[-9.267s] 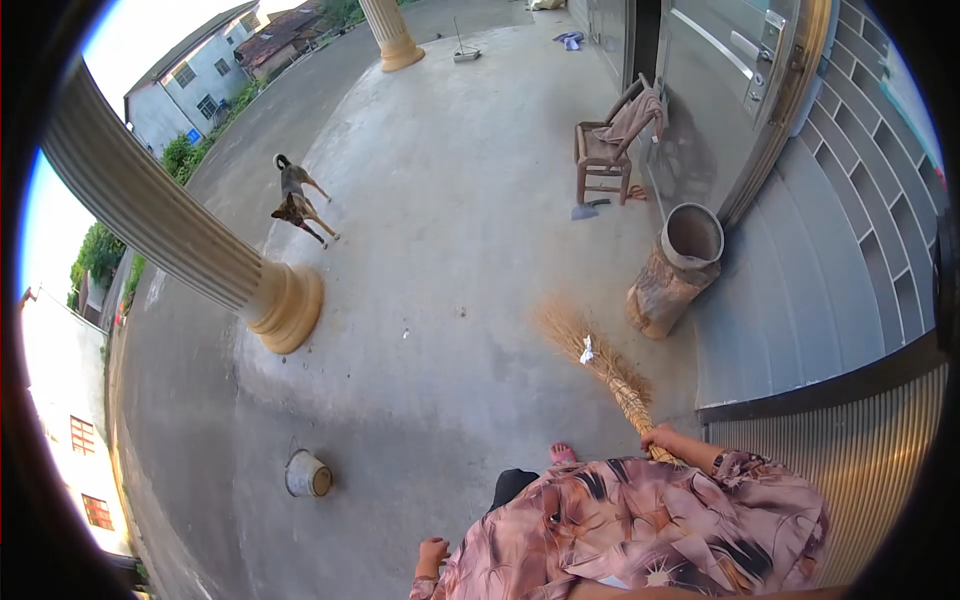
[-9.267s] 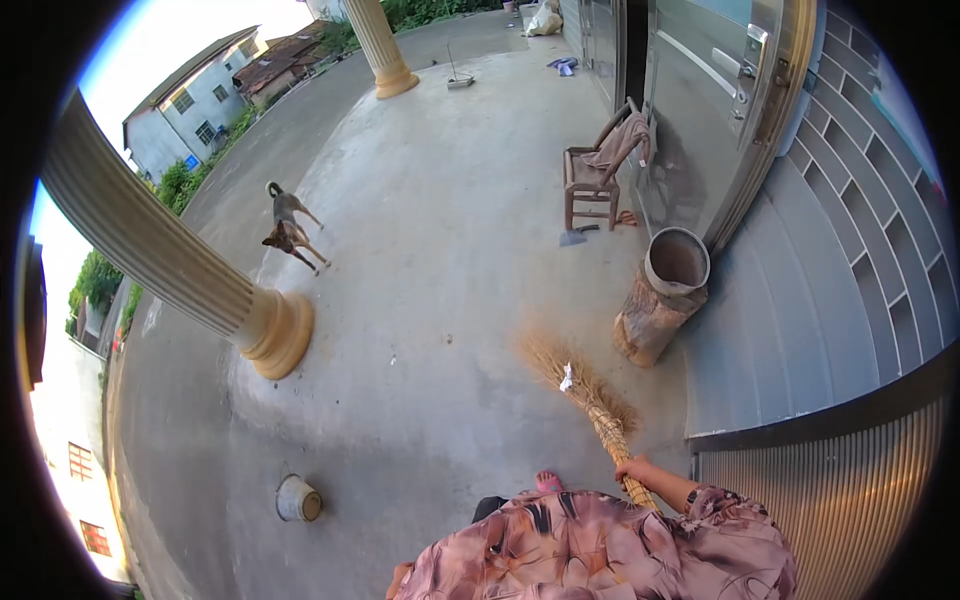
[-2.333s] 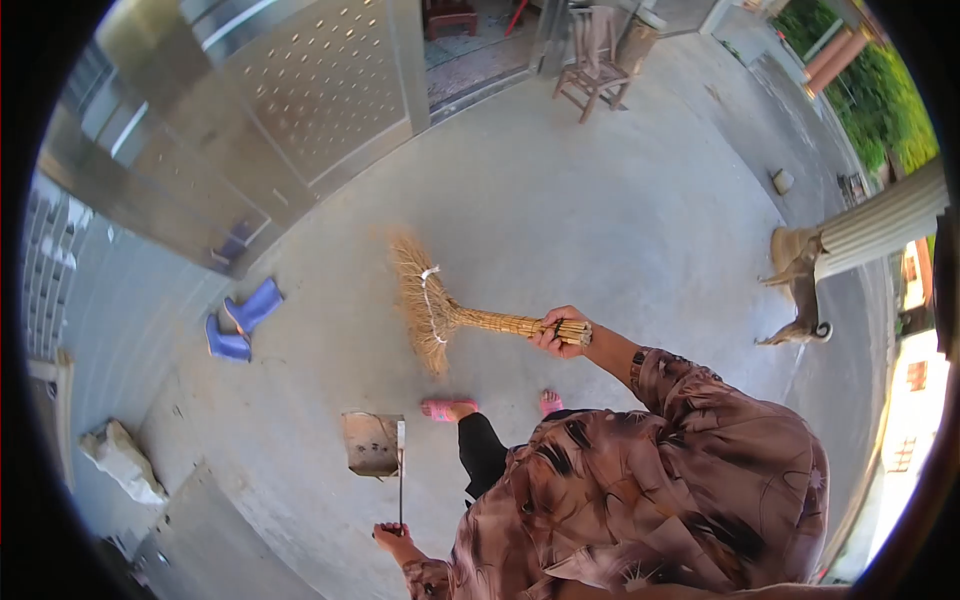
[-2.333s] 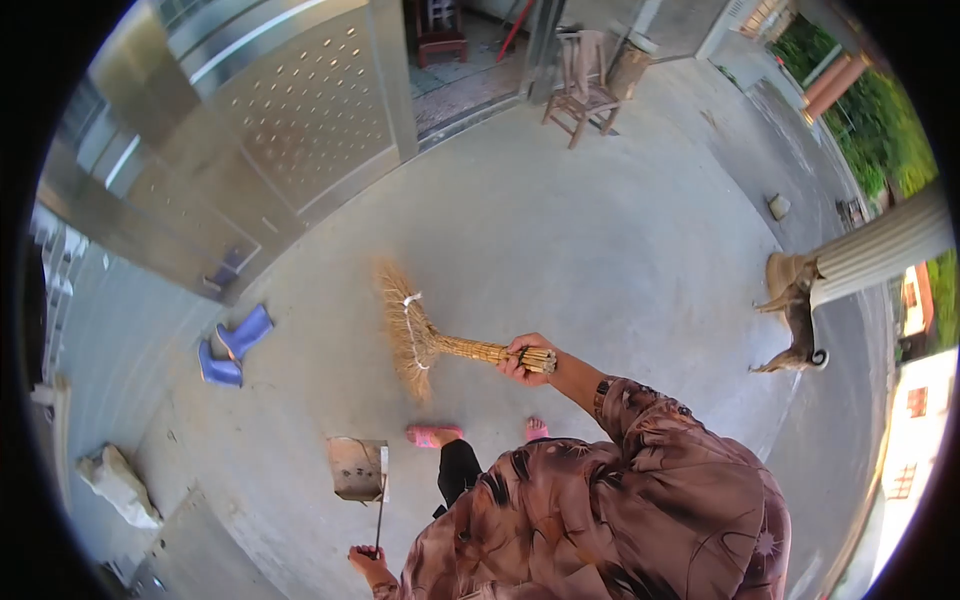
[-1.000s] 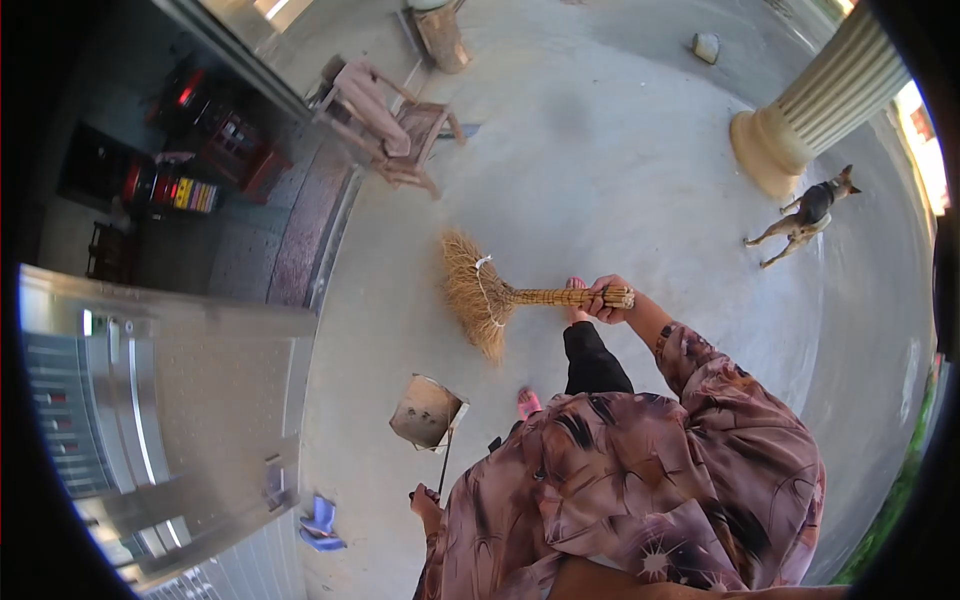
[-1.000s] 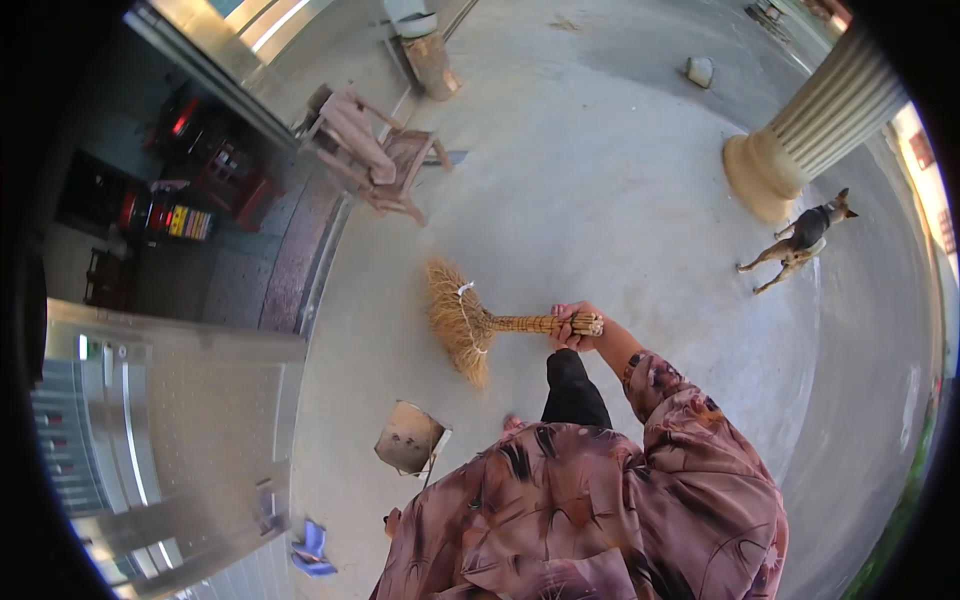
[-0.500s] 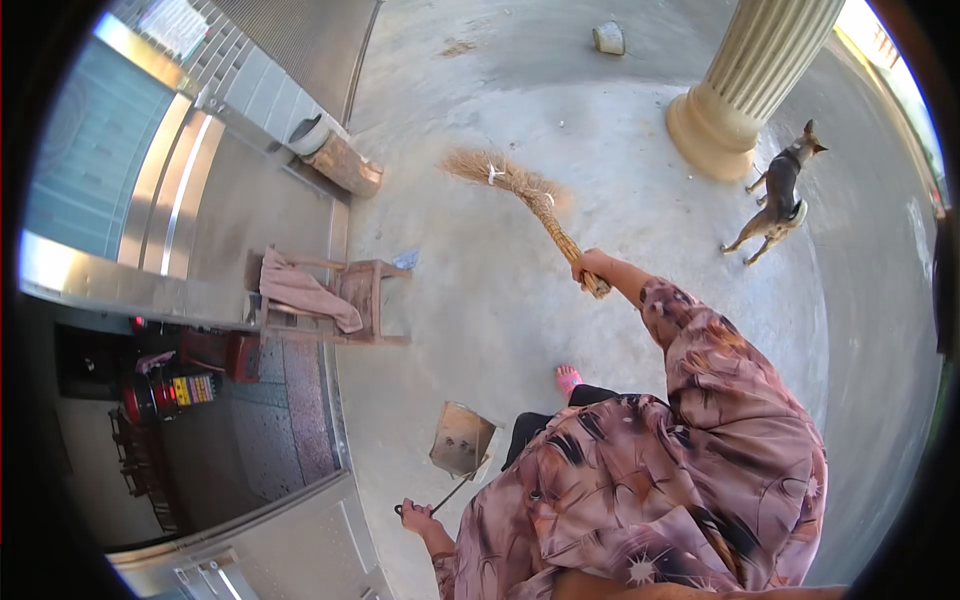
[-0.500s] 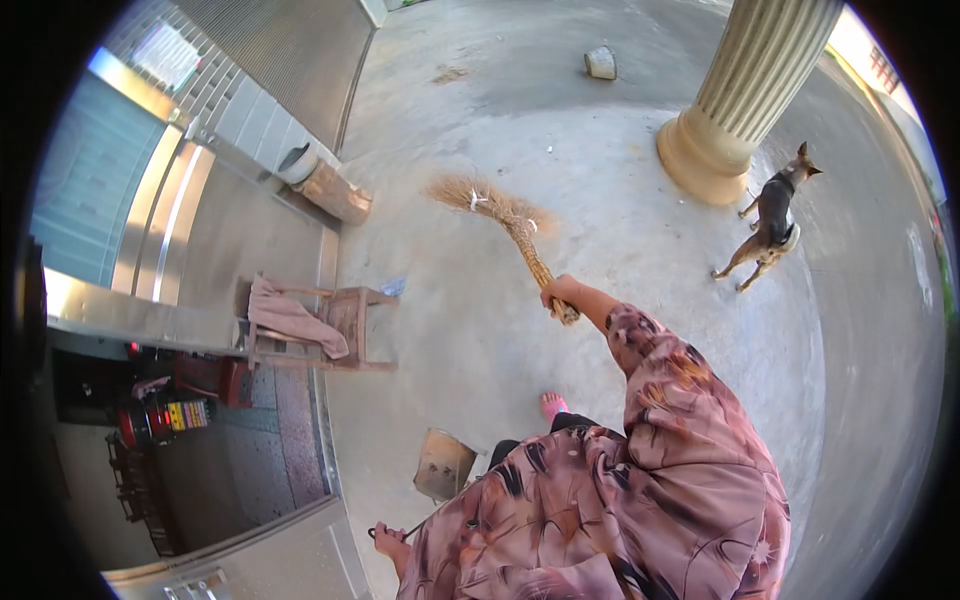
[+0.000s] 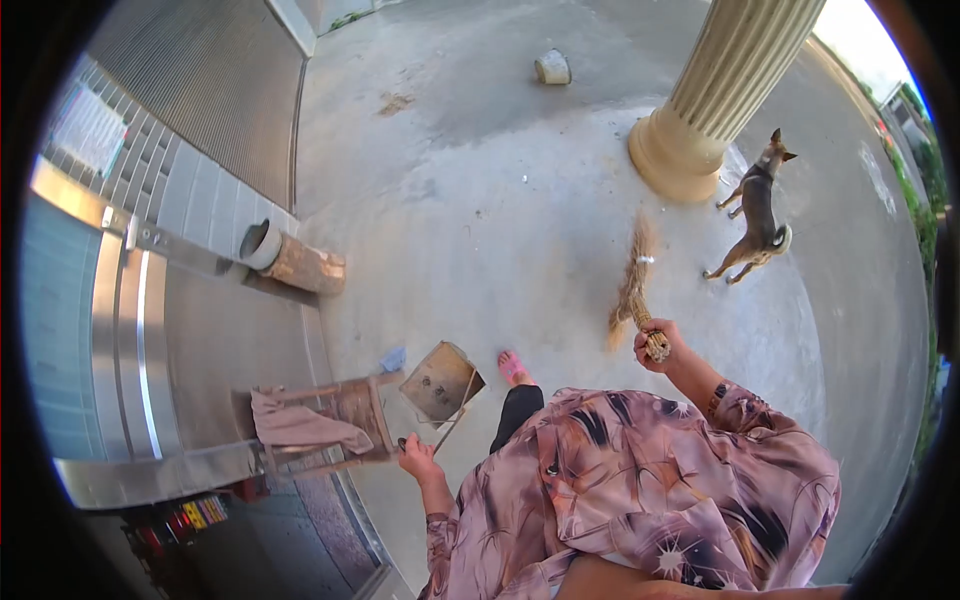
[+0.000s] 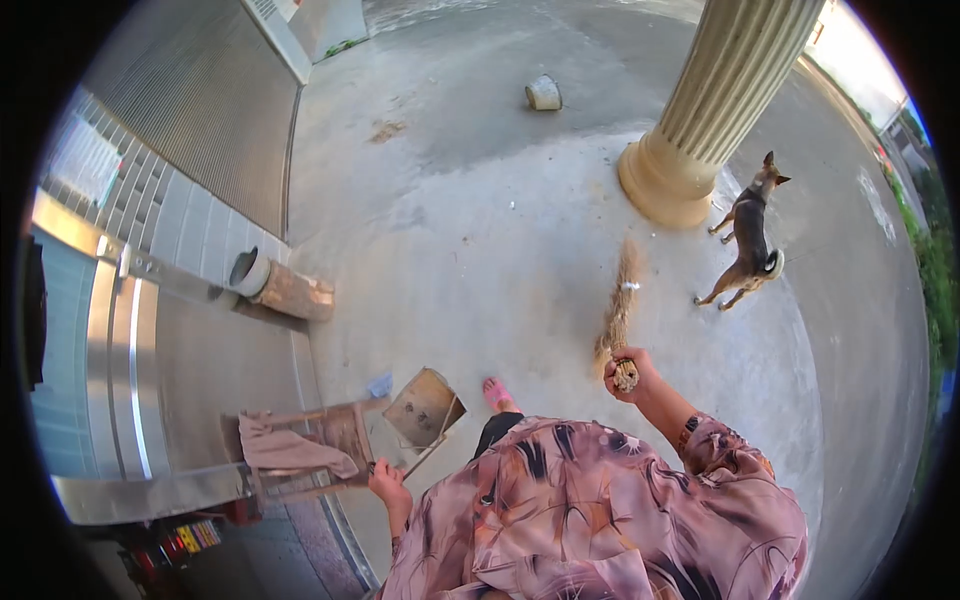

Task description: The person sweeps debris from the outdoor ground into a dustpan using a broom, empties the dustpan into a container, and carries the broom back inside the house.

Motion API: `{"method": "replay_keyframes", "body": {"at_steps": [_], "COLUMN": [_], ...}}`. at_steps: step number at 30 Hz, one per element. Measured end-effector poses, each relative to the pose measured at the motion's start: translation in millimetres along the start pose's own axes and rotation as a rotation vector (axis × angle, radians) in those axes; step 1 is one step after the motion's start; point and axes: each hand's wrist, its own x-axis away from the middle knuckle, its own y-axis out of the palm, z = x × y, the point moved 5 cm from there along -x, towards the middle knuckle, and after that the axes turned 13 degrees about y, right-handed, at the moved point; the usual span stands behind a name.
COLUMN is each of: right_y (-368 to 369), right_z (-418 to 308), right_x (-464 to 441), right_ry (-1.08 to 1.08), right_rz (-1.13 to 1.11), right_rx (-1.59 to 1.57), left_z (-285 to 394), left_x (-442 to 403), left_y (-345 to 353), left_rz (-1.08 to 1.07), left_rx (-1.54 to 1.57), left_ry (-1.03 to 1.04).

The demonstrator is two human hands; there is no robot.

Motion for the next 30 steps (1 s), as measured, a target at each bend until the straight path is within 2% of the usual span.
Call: {"method": "replay_keyframes", "body": {"at_steps": [3, 6, 11, 13, 17, 19, 20, 22, 23, 25, 30], "right_y": [39, 82, 206, 276, 383, 431, 442, 467, 472, 478, 461], "right_z": [-31, -51, -56, -66, -122, -164, -180, -218, -235, -259, -298], "right_x": [-51, -120, -210, -230, -300, -332, -347, -363, -369, -372, -326], "right_ry": [-0.065, 0.007, 0.018, 0.035, 0.061, 0.007, 0.010, 0.011, -0.001, 0.064, -0.072], "right_rz": [-0.011, -0.020, -0.112, -0.155, -0.250, -0.427, -0.422, -0.618, -0.616, -0.820, -0.608], "right_rx": [-0.245, -0.478, -0.384, -0.378, -0.411, -0.356, -0.383, -0.327, -0.326, -0.339, -0.192], "left_z": [34, 70, 137, 163, 197, 213, 222, 239, 246, 265, 300], "left_x": [-46, -100, -176, -202, -270, -307, -323, -357, -376, -413, -468], "left_y": [62, 112, 202, 248, 323, 360, 374, 408, 428, 453, 517], "left_rz": [-0.027, -0.084, -0.085, -0.169, -0.255, -0.295, -0.303, -0.288, -0.297, -0.322, -0.314], "left_rx": [0.010, 0.077, 0.028, 0.009, -0.049, -0.065, -0.092, -0.066, -0.061, -0.036, -0.026], "left_ry": [0.002, 0.018, 0.061, 0.088, 0.135, 0.150, 0.145, 0.159, 0.153, 0.173, 0.189]}}
